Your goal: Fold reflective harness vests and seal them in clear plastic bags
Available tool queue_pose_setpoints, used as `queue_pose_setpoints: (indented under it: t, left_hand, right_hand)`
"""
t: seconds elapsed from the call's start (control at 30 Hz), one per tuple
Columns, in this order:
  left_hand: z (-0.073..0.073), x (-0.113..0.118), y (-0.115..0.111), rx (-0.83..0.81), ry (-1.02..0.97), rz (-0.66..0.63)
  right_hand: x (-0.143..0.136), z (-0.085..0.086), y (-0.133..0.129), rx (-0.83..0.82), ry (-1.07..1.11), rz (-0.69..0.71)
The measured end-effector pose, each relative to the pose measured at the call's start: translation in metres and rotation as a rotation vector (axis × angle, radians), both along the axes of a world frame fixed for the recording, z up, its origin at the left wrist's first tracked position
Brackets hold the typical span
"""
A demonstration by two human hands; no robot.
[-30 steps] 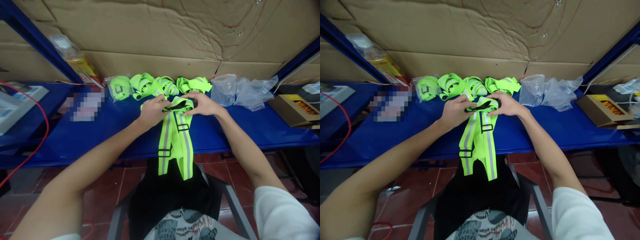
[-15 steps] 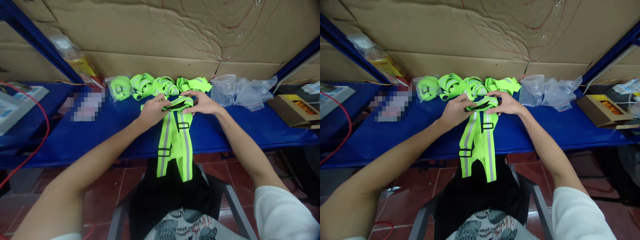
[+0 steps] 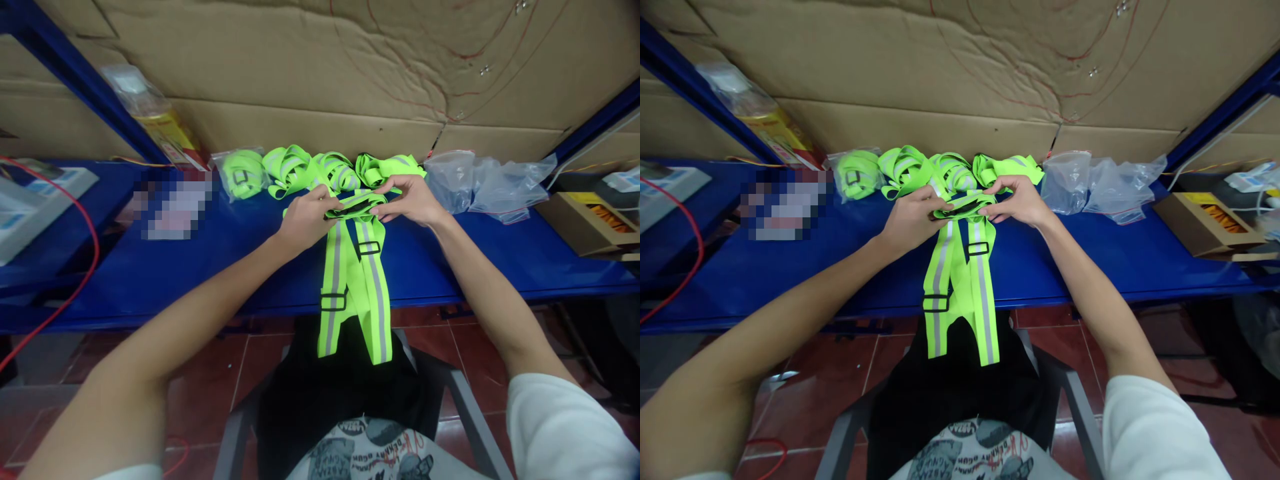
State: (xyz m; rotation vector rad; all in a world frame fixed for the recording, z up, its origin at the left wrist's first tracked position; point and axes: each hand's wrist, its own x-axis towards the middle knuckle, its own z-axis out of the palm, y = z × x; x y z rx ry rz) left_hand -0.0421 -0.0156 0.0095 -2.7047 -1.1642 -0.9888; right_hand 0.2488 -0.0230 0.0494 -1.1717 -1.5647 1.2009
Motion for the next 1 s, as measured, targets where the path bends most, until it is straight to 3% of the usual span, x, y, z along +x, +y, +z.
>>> queue_pose_setpoints:
  t: [0.33, 0.47, 0.67, 0.8, 1.0]
  left_hand:
    - [0.004, 0.003, -0.007, 0.089, 0.116, 0.045]
    - [0.011, -0.002, 0.0, -0.023, 0.134, -0.052]
    - [0.015, -0.017, 0.013, -0.297, -0.064, -0.241]
    - [0.014, -0.018, 0.013, -0.337, -0.111, -0.226]
    - [0.017, -0.012, 0.01, -0.349, -0.204, -0.197]
  right_hand:
    - [-0.003, 0.006, -0.005, -0.039, 0.019, 0.013]
    - [0.0, 0.001, 0.0, -0.08, 0.027, 0.033]
    - [0.0, -0.004, 0.004, -0.029, -0.024, 0.019]
    - [0.0, -0.004, 0.003, 0.039, -0.086, 0.009]
    - [0.006, -0.001, 0.004, -0.067, -0.027, 0.036]
